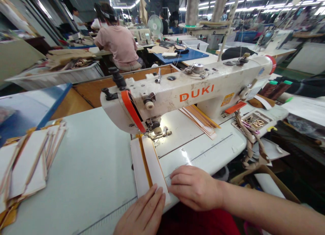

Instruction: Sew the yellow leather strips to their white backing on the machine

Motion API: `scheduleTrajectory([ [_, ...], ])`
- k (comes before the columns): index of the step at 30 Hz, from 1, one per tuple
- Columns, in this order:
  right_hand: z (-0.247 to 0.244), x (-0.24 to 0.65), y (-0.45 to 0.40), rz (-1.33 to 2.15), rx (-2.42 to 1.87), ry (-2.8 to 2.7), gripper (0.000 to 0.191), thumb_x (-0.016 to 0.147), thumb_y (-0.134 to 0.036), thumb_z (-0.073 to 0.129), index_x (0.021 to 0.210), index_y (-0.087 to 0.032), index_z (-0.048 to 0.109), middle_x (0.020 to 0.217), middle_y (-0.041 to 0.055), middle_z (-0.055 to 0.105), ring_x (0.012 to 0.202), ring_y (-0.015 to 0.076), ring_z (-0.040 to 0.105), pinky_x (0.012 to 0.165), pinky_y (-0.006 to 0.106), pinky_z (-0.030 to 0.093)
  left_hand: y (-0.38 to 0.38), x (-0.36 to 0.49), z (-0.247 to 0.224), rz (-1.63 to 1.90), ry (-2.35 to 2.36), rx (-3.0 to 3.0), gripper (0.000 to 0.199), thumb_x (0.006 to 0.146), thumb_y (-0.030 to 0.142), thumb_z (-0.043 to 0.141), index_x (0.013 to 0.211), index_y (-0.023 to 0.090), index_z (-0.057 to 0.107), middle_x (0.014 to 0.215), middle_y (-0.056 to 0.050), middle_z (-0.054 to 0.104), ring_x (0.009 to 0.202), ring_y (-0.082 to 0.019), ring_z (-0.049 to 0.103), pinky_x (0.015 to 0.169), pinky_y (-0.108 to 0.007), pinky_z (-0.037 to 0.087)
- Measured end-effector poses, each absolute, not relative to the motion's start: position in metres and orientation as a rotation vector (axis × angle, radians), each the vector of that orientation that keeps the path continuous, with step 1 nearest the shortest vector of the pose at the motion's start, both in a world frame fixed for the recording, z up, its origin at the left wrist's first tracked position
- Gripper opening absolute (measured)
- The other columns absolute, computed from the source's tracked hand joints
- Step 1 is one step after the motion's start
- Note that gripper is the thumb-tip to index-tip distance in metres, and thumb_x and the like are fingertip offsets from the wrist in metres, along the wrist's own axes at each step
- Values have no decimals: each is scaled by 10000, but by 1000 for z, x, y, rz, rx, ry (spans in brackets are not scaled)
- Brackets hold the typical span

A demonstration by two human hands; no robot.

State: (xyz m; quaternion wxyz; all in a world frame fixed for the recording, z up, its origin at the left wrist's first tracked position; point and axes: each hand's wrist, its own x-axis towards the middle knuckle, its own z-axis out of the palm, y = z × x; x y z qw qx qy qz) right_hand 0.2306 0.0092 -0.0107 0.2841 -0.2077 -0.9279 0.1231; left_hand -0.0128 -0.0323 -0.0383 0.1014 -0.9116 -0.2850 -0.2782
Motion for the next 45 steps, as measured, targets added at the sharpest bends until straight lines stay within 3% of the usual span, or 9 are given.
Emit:
scheduleTrajectory([
  [6,-9,231,9,331,-552,-2458,261,915,-159,427,1099,-98,601,957,117,658,1004,213,574,884,342,508,-31,-14,-36,-832,-813,-2712,416,956,92,285,1155,151,647,1172,-72,690,1222,-204,549,995,-314,441],
  [14,-9,230,9,362,-564,-2501,258,915,-162,443,1114,-98,595,960,113,650,1005,211,568,887,345,497,-26,-12,-13,-692,-762,-2746,366,959,105,331,1095,153,668,1105,-54,720,1113,-173,624,934,-260,481],
  [17,-8,228,9,346,-575,-2540,256,923,-185,452,1114,-100,600,1003,111,648,1022,214,556,898,352,487,-28,-10,-22,-812,-816,-2705,395,953,87,305,1089,160,669,1083,-54,724,1122,-170,616,954,-272,470],
  [20,-4,227,9,292,-564,-2582,229,931,-186,462,1067,-96,621,1091,103,644,1091,212,534,997,359,425,-30,-6,-26,-929,-850,-2644,400,943,78,303,1032,167,683,1032,-46,734,1084,-162,631,935,-261,474],
  [24,3,226,10,187,-515,-2670,234,966,-171,432,1058,-97,634,1158,77,642,1195,188,491,1122,339,291,-23,-5,-6,-792,-814,-2751,264,940,169,427,997,167,685,1007,-48,736,1027,-160,651,903,-236,499],
  [28,10,224,15,152,-447,-2760,238,969,-164,426,984,-103,656,1131,76,650,1167,192,517,1124,337,287,15,-7,12,-632,-905,-2732,266,949,197,421,1074,135,647,1066,-84,712,1025,-181,644,925,-291,509],
  [33,14,222,19,174,-415,-2797,218,949,-159,451,926,-107,660,1099,84,652,1106,201,546,1095,343,323,71,-7,1,-458,-1060,-2598,367,956,275,368,1199,68,548,1189,-182,639,1107,-275,604,901,-422,528],
  [45,14,221,19,223,-418,-2785,189,939,-176,485,879,-131,659,1067,75,664,1066,198,555,1081,334,342,75,-3,-5,-440,-1174,-2569,368,950,270,368,1240,81,493,1213,-190,611,1125,-292,583,909,-439,510],
])
